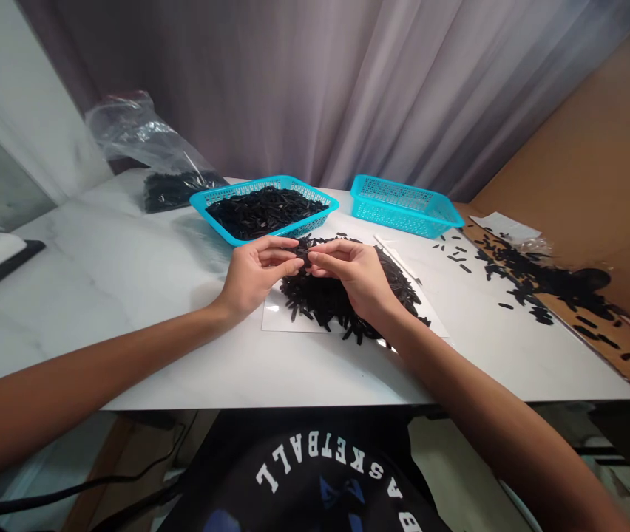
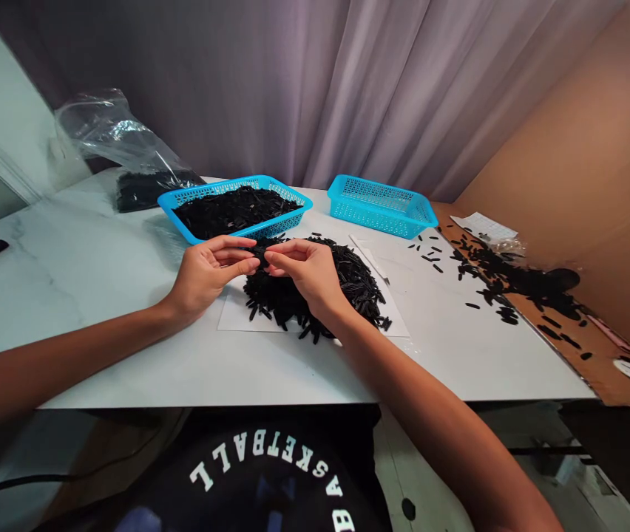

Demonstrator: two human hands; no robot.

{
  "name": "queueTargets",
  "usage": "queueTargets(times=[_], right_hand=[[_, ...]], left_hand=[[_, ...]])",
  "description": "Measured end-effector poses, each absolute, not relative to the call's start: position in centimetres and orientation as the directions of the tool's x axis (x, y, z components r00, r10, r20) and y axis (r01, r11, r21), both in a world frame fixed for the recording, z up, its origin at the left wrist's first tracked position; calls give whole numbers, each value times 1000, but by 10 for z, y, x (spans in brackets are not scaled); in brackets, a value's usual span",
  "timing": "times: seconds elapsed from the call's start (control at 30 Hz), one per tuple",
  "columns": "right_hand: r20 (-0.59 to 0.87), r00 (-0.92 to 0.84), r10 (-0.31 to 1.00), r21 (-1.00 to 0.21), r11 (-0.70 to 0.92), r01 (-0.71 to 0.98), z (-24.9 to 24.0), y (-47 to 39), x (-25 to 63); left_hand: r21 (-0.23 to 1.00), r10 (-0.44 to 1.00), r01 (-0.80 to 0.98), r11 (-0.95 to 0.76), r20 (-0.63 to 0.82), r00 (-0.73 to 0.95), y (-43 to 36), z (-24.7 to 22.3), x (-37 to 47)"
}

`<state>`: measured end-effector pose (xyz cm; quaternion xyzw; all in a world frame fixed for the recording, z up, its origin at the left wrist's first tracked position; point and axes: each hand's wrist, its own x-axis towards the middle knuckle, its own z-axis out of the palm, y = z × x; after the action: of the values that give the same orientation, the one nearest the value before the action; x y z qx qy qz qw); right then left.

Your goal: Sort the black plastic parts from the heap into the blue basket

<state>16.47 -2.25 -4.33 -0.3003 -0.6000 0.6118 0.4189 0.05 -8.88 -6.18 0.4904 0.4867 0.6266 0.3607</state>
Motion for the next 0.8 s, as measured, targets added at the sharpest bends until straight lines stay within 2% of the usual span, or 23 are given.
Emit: queueTargets(times=[0.37,0.6,0.8], right_hand=[[126,-464,877,-987,66,-144,-42,-23,165],[144,-499,855,-986,83,-142,-40,-23,166],[148,-509,848,-986,90,-137,-40,-22,166]], left_hand=[[956,917,96,-279,294,-269,-88,-64,-1],[958,924,35,-284,283,-256,-88,-63,-1],[975,943,-56,-216,193,-272,-89,-62,0]])
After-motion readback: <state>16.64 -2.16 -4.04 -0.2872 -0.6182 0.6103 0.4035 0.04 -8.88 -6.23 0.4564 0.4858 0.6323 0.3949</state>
